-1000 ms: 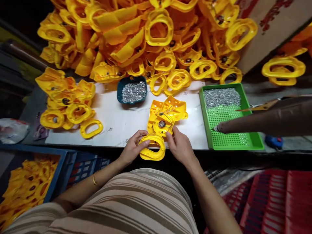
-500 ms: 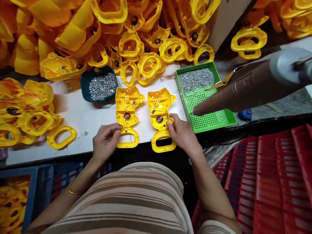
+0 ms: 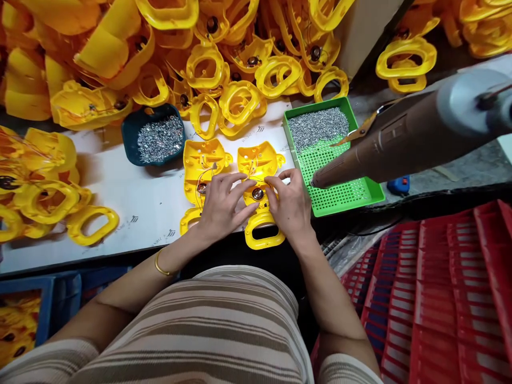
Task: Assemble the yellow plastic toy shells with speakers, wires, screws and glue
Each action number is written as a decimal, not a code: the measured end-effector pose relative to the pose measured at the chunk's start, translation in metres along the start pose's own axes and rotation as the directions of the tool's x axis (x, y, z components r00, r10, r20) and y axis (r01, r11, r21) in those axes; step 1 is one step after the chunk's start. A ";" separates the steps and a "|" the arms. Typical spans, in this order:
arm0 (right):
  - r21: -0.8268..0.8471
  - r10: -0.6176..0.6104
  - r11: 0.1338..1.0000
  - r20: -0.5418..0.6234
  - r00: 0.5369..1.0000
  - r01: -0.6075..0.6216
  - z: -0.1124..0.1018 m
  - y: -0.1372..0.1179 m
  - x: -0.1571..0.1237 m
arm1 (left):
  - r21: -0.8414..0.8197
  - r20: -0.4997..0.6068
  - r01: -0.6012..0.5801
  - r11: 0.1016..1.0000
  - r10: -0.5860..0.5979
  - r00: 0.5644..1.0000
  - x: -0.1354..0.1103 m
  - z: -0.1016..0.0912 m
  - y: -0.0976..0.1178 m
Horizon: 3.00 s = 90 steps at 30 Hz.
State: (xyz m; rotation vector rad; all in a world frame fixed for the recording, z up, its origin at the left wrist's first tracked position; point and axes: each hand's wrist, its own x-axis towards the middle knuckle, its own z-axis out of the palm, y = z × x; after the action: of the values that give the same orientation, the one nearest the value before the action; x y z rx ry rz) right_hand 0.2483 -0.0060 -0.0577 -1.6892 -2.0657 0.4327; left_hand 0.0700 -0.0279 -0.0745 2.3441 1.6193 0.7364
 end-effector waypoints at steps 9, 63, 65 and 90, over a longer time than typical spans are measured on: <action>0.451 0.078 0.885 0.094 0.992 -0.113 -0.002 0.001 0.008 | -0.011 -0.126 -0.012 1.000 0.010 0.992 0.001 -0.004 0.004; 0.120 -0.082 0.989 -0.010 0.997 0.082 -0.002 -0.007 -0.013 | -0.284 0.066 0.154 0.946 -0.141 0.988 0.011 -0.021 -0.015; 0.025 -0.085 0.996 0.016 0.996 0.085 0.000 -0.010 -0.013 | -0.199 0.077 0.139 0.970 -0.126 0.989 0.010 -0.018 -0.013; -0.128 -0.154 0.977 0.120 0.981 0.169 0.012 -0.003 -0.011 | 0.118 0.357 0.140 0.983 -0.174 0.918 0.024 -0.016 0.003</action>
State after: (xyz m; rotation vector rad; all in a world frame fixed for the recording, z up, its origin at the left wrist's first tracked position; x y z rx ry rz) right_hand 0.2413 -0.0169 -0.0675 -1.5879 -2.3411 0.3435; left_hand 0.0710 -0.0094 -0.0522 2.2059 1.6693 0.1786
